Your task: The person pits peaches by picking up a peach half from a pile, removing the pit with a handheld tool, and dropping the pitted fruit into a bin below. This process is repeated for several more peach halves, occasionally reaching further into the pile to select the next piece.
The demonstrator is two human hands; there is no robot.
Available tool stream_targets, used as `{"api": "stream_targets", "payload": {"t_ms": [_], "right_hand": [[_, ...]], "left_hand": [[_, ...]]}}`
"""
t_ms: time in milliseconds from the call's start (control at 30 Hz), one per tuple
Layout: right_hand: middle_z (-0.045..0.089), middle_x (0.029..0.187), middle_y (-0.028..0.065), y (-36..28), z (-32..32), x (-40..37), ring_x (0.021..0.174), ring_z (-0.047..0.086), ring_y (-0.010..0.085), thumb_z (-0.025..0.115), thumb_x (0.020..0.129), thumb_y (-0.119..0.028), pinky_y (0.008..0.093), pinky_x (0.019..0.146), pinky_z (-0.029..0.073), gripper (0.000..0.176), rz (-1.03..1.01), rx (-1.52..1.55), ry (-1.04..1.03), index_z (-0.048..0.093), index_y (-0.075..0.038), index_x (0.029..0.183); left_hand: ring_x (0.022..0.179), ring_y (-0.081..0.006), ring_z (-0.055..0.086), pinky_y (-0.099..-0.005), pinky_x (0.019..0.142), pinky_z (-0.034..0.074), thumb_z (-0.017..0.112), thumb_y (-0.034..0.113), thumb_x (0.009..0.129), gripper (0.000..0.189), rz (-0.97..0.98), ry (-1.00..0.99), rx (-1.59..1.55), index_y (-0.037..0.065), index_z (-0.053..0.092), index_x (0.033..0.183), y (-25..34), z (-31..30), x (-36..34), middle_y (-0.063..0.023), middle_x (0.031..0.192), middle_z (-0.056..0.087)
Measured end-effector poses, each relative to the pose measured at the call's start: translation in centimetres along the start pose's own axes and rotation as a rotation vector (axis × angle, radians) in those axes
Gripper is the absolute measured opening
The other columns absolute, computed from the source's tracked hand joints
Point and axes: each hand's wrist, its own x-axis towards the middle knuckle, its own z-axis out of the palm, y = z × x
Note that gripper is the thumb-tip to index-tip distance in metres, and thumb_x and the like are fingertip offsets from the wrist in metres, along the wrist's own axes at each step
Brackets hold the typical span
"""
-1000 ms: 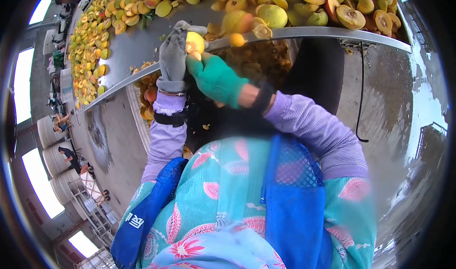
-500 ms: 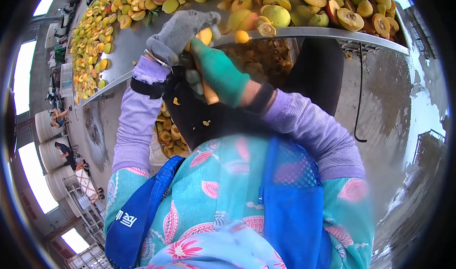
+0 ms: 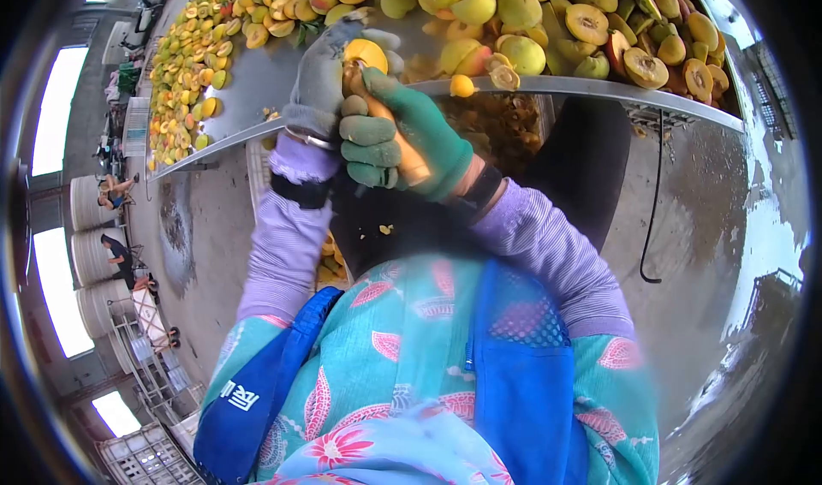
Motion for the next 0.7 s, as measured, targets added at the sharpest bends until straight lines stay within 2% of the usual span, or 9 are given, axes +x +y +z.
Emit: {"api": "stream_targets", "payload": {"t_ms": [100,200,233,300,367,467,600,633,700], "right_hand": [[0.039,0.057,-0.0076,0.7,0.2,0.1,0.044,0.036,0.0078,0.035,0.101,-0.048,0.0247,0.043,0.031,0.039,0.051,-0.049,-0.023,0.051,-0.014,0.089],[0.039,0.056,-0.0071,1.8,0.3,0.0,0.042,0.036,0.0080,0.035,0.100,-0.048,0.0252,0.042,0.032,0.038,0.096,0.003,-0.086,0.049,-0.015,0.088],[0.039,0.056,-0.0069,2.1,0.4,0.0,0.042,0.036,0.0080,0.036,0.100,-0.048,0.0251,0.042,0.032,0.038,0.101,0.058,-0.126,0.049,-0.015,0.087],[0.039,0.056,-0.0066,2.6,0.9,0.1,0.041,0.036,0.0080,0.037,0.100,-0.048,0.0249,0.041,0.032,0.037,0.098,0.064,-0.118,0.048,-0.016,0.086],[0.039,0.055,-0.0062,2.9,1.3,-0.3,0.041,0.037,0.0079,0.038,0.100,-0.047,0.0246,0.041,0.032,0.037,0.066,-0.024,-0.010,0.046,-0.016,0.084],[0.039,0.055,-0.0059,2.6,1.4,-0.9,0.040,0.036,0.0081,0.038,0.100,-0.047,0.0240,0.041,0.032,0.036,0.103,-0.231,0.149,0.045,-0.016,0.082],[0.038,0.055,-0.0057,2.4,1.8,0.0,0.039,0.035,0.0083,0.035,0.101,-0.047,0.0252,0.040,0.029,0.038,0.099,0.126,-0.055,0.044,-0.016,0.082],[0.039,0.055,-0.0055,2.2,1.6,0.3,0.039,0.035,0.0082,0.033,0.101,-0.047,0.0256,0.040,0.027,0.039,0.109,0.133,-0.080,0.043,-0.016,0.082],[0.039,0.056,-0.0052,2.0,1.6,1.0,0.040,0.035,0.0085,0.032,0.102,-0.047,0.0255,0.041,0.027,0.038,0.128,0.159,-0.142,0.045,-0.015,0.084]], "left_hand": [[0.063,-0.0201,0.062,-0.0294,0.057,0.053,0.048,0.042,0.094,0.044,-0.029,0.160,-0.222,0.000,0.063,0.096,-0.1,0.2,-2.1,-0.0110,0.076,0.064],[0.061,-0.0173,0.060,-0.0272,0.059,0.052,0.051,0.038,0.095,0.042,0.096,0.150,0.089,-0.002,0.062,0.097,0.8,0.2,-3.2,-0.0141,0.073,0.066],[0.062,-0.0177,0.061,-0.0269,0.059,0.052,0.051,0.038,0.095,0.043,0.638,0.049,0.480,-0.003,0.064,0.093,0.6,-0.1,-2.9,-0.0147,0.074,0.066],[0.063,-0.0176,0.062,-0.0267,0.060,0.052,0.052,0.037,0.095,0.042,0.600,0.063,0.393,-0.002,0.065,0.089,0.6,0.2,-3.3,-0.0137,0.075,0.066],[0.064,-0.0172,0.062,-0.0263,0.060,0.051,0.051,0.037,0.094,0.045,0.200,0.052,0.257,-0.002,0.067,0.081,2.2,0.6,-4.4,-0.0121,0.074,0.066],[0.067,-0.0176,0.062,-0.0268,0.062,0.051,0.051,0.040,0.094,0.047,0.179,-0.058,0.296,-0.003,0.067,0.081,1.3,-0.2,-4.1,-0.0125,0.073,0.065],[0.068,-0.0212,0.063,-0.0307,0.064,0.052,0.050,0.040,0.093,0.044,-0.015,0.065,-0.083,-0.001,0.064,0.093,1.6,0.1,-4.0,-0.0142,0.074,0.064],[0.068,-0.0234,0.063,-0.0326,0.065,0.053,0.048,0.041,0.093,0.043,0.010,0.137,-0.153,0.000,0.060,0.101,0.9,-0.4,-3.1,-0.0149,0.080,0.065],[0.070,-0.0238,0.063,-0.0339,0.065,0.054,0.051,0.041,0.092,0.041,-0.024,0.149,-0.375,0.002,0.058,0.103,0.0,-1.6,-3.3,-0.0152,0.084,0.065]]}}
